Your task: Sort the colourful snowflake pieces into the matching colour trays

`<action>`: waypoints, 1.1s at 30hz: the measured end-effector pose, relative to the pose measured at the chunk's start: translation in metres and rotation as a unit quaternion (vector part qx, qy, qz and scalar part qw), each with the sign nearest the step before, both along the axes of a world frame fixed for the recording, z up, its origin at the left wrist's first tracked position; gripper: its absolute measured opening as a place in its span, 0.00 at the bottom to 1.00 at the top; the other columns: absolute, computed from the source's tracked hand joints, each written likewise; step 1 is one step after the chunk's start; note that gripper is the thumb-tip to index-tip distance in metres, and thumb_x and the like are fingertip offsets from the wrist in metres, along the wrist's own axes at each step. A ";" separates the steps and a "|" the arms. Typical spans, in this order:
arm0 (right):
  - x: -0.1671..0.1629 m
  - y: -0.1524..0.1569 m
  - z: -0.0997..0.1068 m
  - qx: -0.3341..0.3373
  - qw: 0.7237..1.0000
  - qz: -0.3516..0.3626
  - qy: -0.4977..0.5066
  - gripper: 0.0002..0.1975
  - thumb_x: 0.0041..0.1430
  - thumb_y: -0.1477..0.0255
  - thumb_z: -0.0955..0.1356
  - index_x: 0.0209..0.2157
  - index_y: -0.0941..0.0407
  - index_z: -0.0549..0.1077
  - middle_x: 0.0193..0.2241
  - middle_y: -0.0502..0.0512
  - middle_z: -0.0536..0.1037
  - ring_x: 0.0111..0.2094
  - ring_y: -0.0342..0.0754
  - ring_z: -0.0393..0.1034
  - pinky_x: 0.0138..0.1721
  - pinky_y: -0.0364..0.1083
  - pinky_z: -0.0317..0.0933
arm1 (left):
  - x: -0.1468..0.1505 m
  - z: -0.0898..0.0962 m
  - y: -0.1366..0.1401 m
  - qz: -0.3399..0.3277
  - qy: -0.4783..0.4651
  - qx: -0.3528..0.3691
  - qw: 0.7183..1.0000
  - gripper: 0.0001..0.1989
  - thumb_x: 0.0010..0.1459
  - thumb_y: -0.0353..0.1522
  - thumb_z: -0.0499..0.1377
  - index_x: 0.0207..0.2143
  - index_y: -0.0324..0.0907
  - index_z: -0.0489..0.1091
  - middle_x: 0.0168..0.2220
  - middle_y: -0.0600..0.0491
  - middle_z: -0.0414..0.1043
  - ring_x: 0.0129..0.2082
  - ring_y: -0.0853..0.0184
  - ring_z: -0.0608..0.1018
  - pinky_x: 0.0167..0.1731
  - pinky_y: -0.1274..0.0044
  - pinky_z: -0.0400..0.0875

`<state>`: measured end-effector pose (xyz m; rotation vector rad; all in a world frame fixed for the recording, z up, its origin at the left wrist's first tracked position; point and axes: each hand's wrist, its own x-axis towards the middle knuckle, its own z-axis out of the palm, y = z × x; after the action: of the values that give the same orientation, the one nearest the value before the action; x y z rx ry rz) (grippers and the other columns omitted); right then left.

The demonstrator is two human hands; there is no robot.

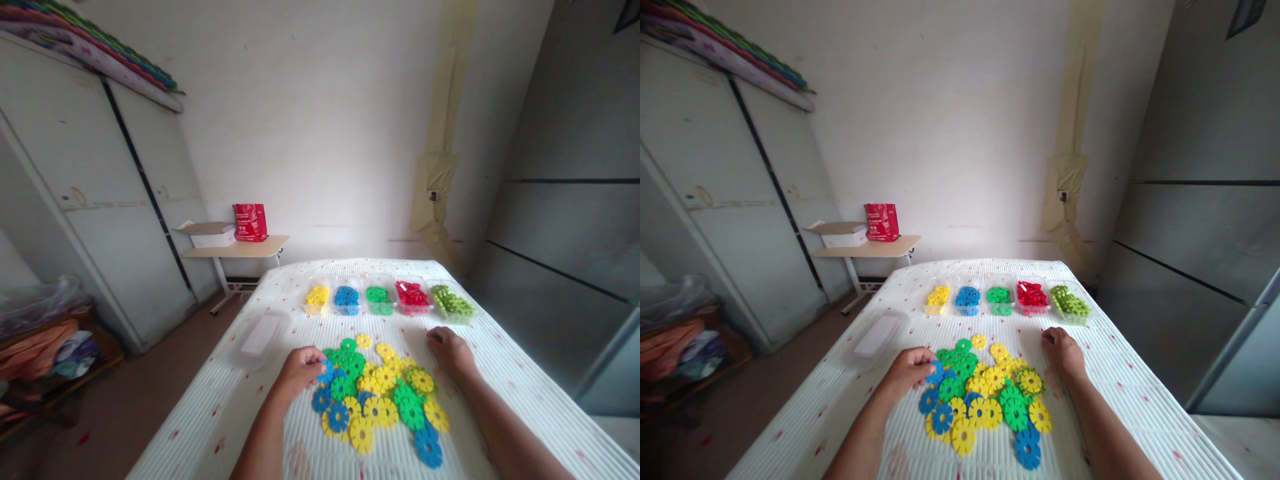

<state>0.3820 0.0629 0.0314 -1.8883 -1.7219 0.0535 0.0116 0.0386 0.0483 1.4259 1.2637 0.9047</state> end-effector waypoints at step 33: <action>-0.003 -0.002 0.002 -0.003 1.000 -0.006 0.000 0.10 0.52 0.71 0.61 0.29 0.55 0.74 0.33 0.54 0.76 0.32 0.46 0.70 0.31 0.40 0.57 | 0.010 0.024 -0.003 -0.071 -0.046 0.002 0.996 0.08 0.35 0.25 0.58 0.23 0.39 0.64 0.16 0.62 0.61 0.15 0.77 0.62 0.15 0.84 0.52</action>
<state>0.3793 0.0612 0.0331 -1.9032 -1.7121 0.0530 0.0216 0.0356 0.0726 1.4408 1.0787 0.8671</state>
